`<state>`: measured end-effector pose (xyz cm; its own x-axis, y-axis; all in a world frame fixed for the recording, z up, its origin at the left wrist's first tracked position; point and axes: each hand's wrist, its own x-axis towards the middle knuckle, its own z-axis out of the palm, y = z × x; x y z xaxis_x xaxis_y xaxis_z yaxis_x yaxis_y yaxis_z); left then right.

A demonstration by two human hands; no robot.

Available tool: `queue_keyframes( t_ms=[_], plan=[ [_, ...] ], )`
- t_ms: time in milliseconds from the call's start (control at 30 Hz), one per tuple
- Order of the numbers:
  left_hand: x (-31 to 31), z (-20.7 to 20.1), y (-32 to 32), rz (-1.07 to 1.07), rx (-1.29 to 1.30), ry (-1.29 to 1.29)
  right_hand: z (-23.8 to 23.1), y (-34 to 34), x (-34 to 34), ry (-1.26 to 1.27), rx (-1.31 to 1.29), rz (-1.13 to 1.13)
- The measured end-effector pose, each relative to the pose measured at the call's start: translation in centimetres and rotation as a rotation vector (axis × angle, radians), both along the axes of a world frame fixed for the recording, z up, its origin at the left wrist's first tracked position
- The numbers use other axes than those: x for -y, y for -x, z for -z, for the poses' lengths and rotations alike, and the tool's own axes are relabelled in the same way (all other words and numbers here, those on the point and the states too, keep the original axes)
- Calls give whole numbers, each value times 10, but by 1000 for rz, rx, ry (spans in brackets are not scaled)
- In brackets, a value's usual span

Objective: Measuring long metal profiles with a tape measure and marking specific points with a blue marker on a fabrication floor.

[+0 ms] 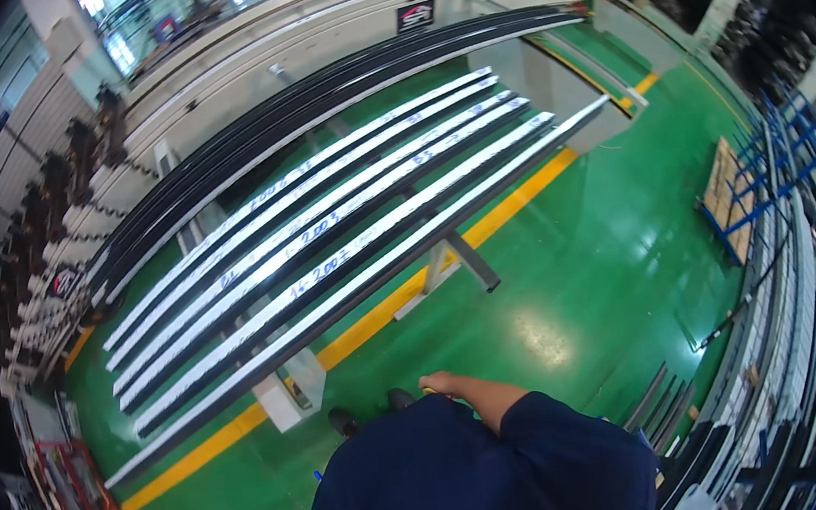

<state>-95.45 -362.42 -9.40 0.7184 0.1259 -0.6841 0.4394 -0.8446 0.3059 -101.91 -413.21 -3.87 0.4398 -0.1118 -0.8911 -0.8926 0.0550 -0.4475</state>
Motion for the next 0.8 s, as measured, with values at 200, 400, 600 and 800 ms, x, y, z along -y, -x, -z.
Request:
queue_keyframes(
  t_ms=[200, 400, 600, 800],
  plan=[
    [8, -40, -35, -315, 34, 250, -7, -34, 21, -282, -71, 364],
    [20, -78, -92, -590, 165, 454, -38, -108, 24, -242, 94, 773],
    [25, -109, -182, -243, 518, 379, -26, -189, 49, -48, 263, 1009],
    [62, -148, -273, -51, 673, 198, -51, -253, 66, 86, 192, 1342]
  ],
)
